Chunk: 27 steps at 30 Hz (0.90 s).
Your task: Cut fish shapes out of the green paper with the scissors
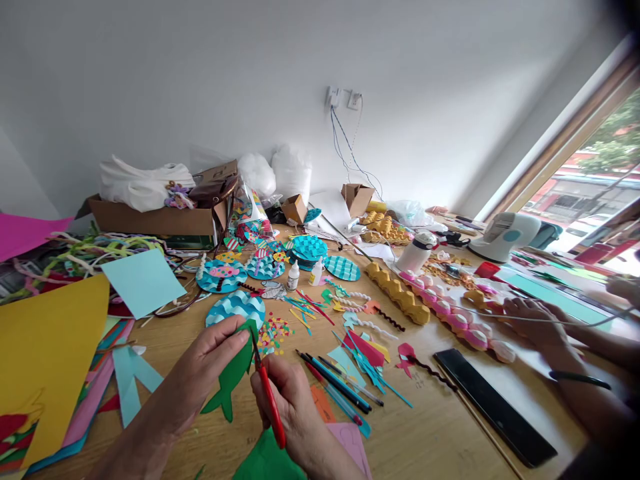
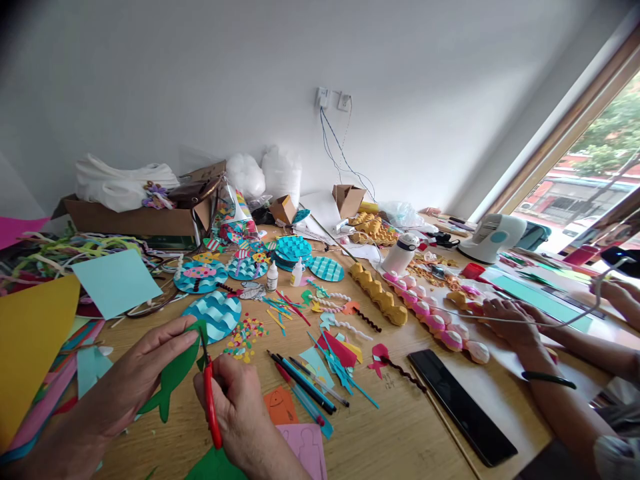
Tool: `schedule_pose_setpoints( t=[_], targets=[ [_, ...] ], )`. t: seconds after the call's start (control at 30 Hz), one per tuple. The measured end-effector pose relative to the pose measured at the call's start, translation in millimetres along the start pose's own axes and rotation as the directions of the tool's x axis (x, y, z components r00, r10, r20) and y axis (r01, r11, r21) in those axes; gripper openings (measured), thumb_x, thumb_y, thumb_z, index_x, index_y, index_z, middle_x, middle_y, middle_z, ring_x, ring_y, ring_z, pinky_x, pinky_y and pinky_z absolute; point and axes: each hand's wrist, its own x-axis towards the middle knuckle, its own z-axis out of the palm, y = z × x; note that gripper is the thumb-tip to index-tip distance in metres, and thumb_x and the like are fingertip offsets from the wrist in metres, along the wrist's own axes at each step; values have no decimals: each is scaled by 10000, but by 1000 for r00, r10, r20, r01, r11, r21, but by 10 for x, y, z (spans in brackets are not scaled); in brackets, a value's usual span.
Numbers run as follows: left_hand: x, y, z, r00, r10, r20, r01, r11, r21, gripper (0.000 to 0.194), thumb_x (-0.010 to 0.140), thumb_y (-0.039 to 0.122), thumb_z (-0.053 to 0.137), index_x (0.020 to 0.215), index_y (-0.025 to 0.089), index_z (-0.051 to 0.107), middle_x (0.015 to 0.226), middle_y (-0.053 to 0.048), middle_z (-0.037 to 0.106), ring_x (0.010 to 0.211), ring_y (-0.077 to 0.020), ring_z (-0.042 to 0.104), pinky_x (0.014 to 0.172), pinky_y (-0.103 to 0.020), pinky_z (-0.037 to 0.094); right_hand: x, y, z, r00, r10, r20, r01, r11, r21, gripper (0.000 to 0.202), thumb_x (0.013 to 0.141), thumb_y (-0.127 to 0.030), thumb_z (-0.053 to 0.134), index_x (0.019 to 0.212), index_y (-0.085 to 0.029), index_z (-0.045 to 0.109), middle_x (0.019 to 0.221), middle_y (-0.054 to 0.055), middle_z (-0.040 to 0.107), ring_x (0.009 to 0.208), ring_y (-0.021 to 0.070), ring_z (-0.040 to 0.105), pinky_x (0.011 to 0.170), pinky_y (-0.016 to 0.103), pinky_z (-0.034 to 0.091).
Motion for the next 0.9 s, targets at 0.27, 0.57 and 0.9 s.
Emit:
schedule_pose_setpoints(
  t=[0.27,0.57,0.9],
  targets=[
    [21,-20,-11,998,-47,40,47,999,-13,305,605,454,790,832,252,760,881,-18,793,1006,-302,687,803,-297,546,-20,-35,-28,999,-23,23,23,1000,5,372,871,-390,488,582,-216,332,545,-56,280,546,97,254,471,225,207],
    [-27,4,4,999,-39,6,39,999,-14,303,628,452,775,851,247,767,927,-46,808,1008,-314,700,778,-311,558,-17,-18,-12,999,8,35,-9,1000,28,367,868,-424,516,607,-218,360,523,-61,330,516,92,296,469,219,233],
    [-17,-26,11,997,-75,-10,75,995,-62,326,633,435,773,895,241,767,962,-44,807,1067,-318,688,837,-331,558,-19,-58,-11,1000,9,17,-9,1000,27,338,842,-361,530,581,-215,371,500,-68,324,510,90,283,467,220,225]
  ],
)
